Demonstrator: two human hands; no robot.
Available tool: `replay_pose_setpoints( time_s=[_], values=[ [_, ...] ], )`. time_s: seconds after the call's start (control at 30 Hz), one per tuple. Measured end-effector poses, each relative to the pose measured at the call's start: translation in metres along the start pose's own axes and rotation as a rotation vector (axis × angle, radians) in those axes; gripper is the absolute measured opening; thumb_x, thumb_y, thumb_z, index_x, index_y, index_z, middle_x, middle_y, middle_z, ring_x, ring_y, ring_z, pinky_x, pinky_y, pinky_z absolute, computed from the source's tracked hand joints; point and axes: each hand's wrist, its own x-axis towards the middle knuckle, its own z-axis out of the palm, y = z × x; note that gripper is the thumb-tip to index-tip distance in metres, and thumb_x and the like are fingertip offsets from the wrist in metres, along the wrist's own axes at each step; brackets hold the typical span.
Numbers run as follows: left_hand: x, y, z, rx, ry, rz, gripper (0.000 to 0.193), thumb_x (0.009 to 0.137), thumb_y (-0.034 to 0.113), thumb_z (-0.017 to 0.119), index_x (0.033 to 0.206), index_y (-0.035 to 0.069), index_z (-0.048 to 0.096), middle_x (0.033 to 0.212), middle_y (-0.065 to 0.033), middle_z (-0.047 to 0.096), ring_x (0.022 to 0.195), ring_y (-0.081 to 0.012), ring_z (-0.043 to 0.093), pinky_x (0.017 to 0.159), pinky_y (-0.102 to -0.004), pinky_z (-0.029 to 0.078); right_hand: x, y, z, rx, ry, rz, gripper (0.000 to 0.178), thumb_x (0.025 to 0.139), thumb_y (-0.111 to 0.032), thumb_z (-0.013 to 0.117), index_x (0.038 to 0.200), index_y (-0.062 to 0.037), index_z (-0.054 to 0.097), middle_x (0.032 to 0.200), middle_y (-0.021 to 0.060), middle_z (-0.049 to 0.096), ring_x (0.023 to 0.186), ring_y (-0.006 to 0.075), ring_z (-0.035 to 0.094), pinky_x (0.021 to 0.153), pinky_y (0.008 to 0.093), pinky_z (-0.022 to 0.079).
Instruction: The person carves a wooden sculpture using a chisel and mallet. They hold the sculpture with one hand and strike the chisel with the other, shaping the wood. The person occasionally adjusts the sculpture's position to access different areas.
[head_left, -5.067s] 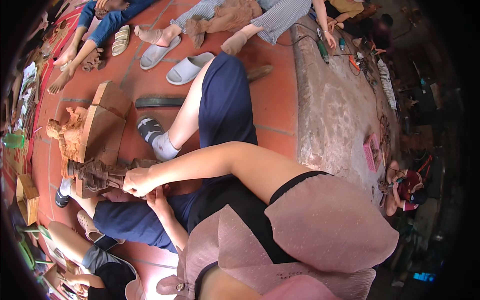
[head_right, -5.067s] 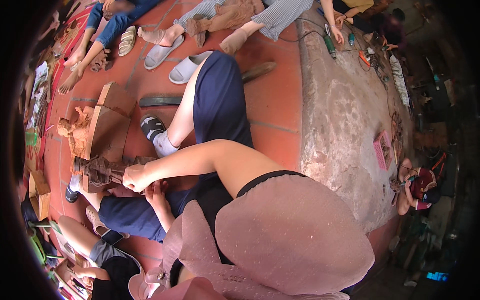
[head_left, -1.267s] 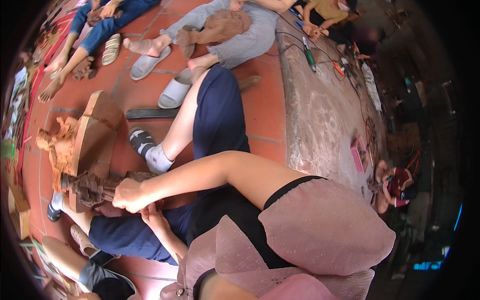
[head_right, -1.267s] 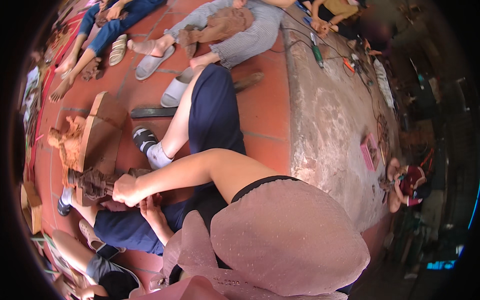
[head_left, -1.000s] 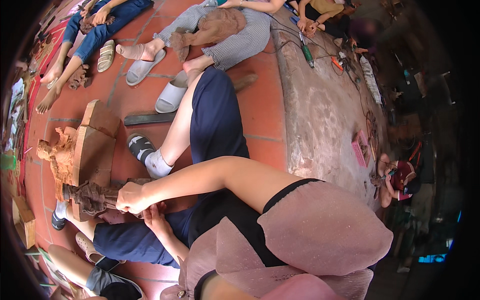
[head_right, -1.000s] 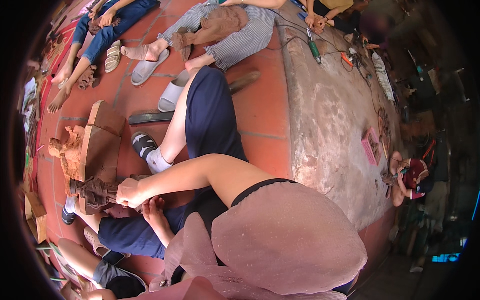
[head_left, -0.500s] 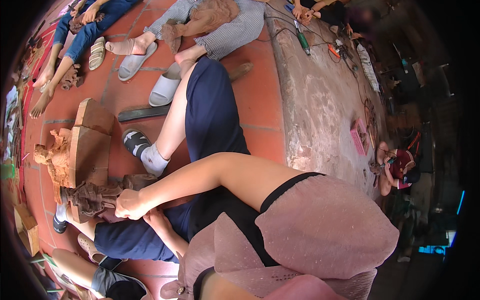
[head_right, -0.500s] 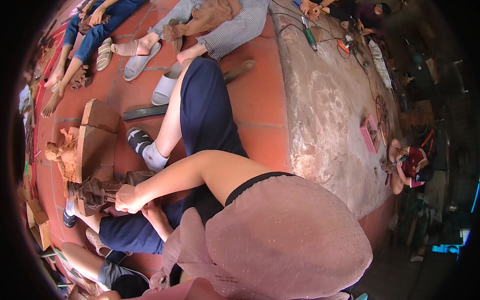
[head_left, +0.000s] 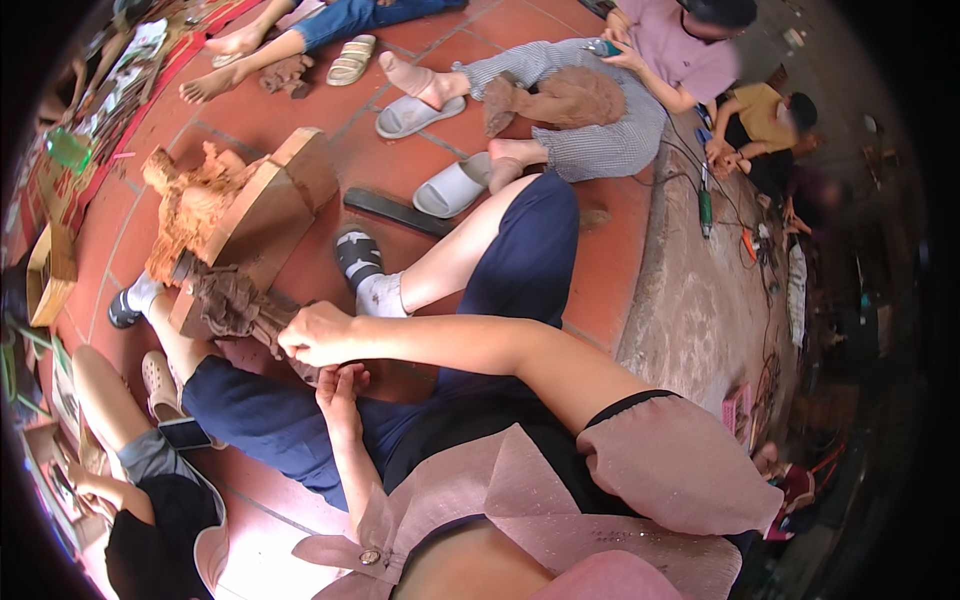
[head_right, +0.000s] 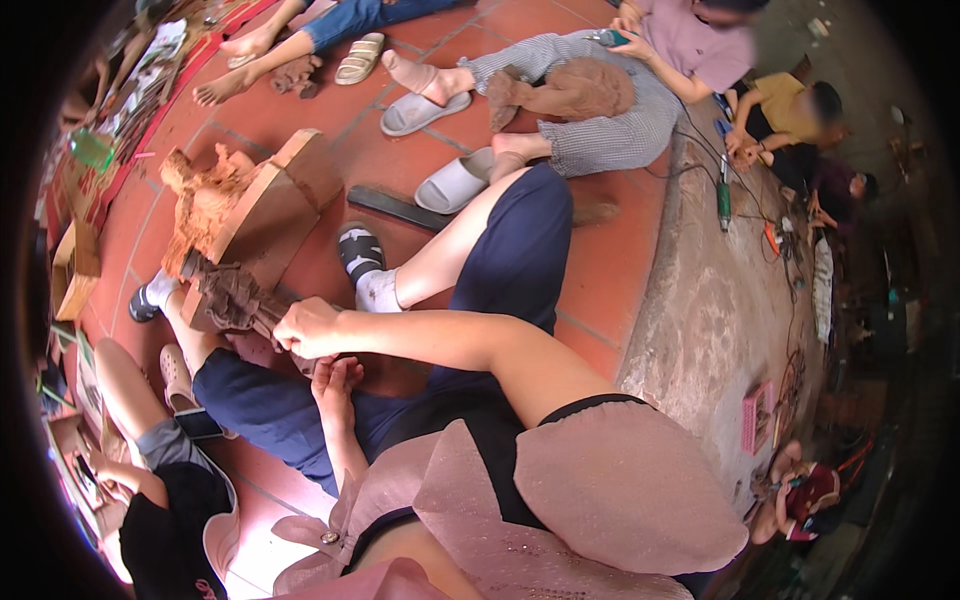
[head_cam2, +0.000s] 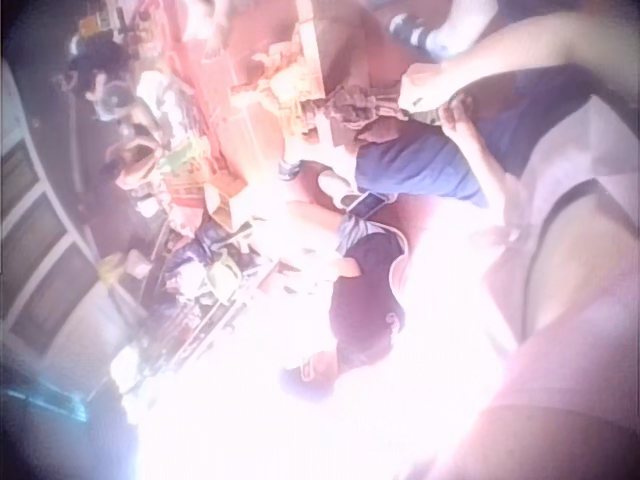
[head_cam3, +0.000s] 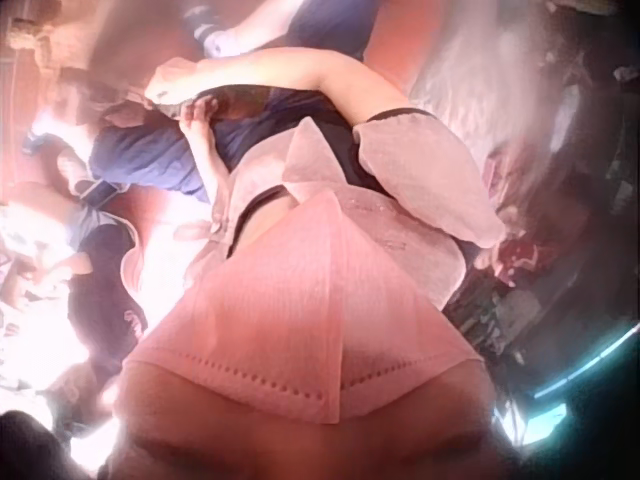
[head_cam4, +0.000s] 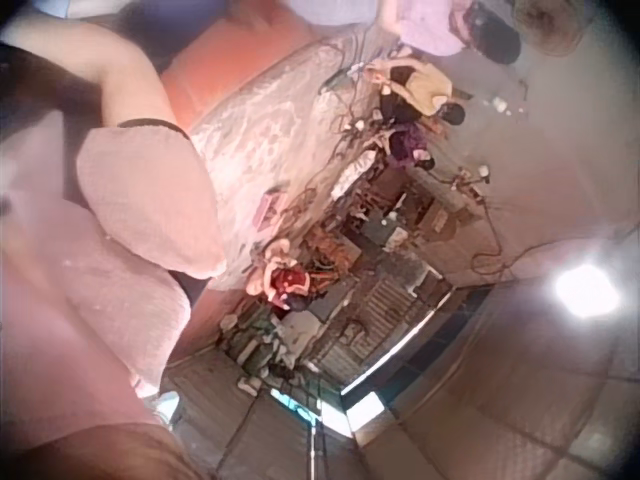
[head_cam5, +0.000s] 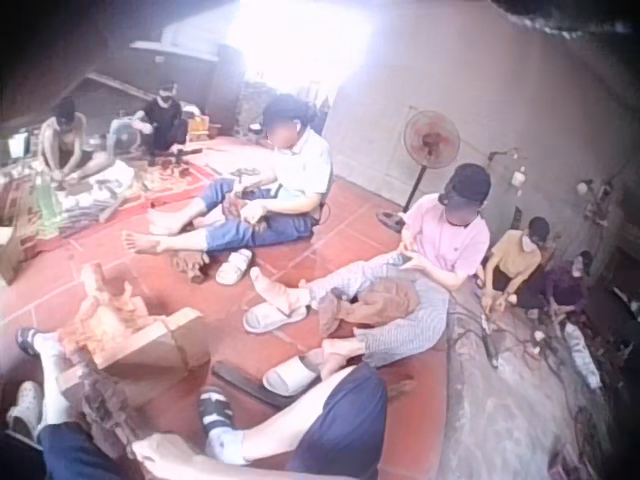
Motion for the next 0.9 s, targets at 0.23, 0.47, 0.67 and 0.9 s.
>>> replay_pose_setpoints(
  time_s=[0.23,0.47,0.67,0.9],
  values=[
    [0.002,-0.002,-0.002,0.025,0.021,0.014,0.015,0.095,0.008,0.056,0.108,0.001,0.059,0.089,-0.0072,0.067,0.074,-0.013,0.064,0.071,-0.0257,0.054,0.0,-0.011,0.008,0.048,-0.044,-0.035,0.005,0.07,-0.01,0.064,0.075,-0.011,0.064,0.068,0.008,0.066,0.067,0.0303,0.066,0.06,0.0424,0.051],
    [0.003,-0.007,-0.005,-0.013,0.043,0.028,0.012,0.094,0.006,0.056,0.104,0.003,0.063,0.088,-0.0061,0.068,0.072,-0.0118,0.064,0.069,-0.0255,0.054,-0.002,-0.022,0.004,0.028,0.019,-0.061,0.003,0.071,-0.009,0.063,0.073,-0.0105,0.064,0.067,0.0099,0.064,0.066,0.031,0.066,0.059,0.0428,0.051],
    [0.002,0.001,-0.002,-0.002,0.021,0.031,0.014,0.095,0.011,0.058,0.104,0.002,0.062,0.087,-0.0053,0.068,0.072,-0.0121,0.064,0.069,-0.0256,0.053,0.001,0.001,0.011,-0.019,0.013,0.005,0.003,0.072,-0.011,0.063,0.074,-0.0119,0.063,0.068,0.009,0.065,0.067,0.03,0.066,0.059,0.0431,0.05],
    [0.007,-0.009,-0.006,0.049,0.039,0.071,0.012,0.094,0.008,0.056,0.102,0.002,0.063,0.082,-0.0059,0.067,0.072,-0.0133,0.064,0.07,-0.0267,0.053,-0.004,-0.009,0.024,0.021,-0.004,-0.055,0.001,0.072,-0.011,0.062,0.072,-0.0114,0.063,0.067,0.009,0.065,0.067,0.0309,0.066,0.058,0.0427,0.05]
  ],
)
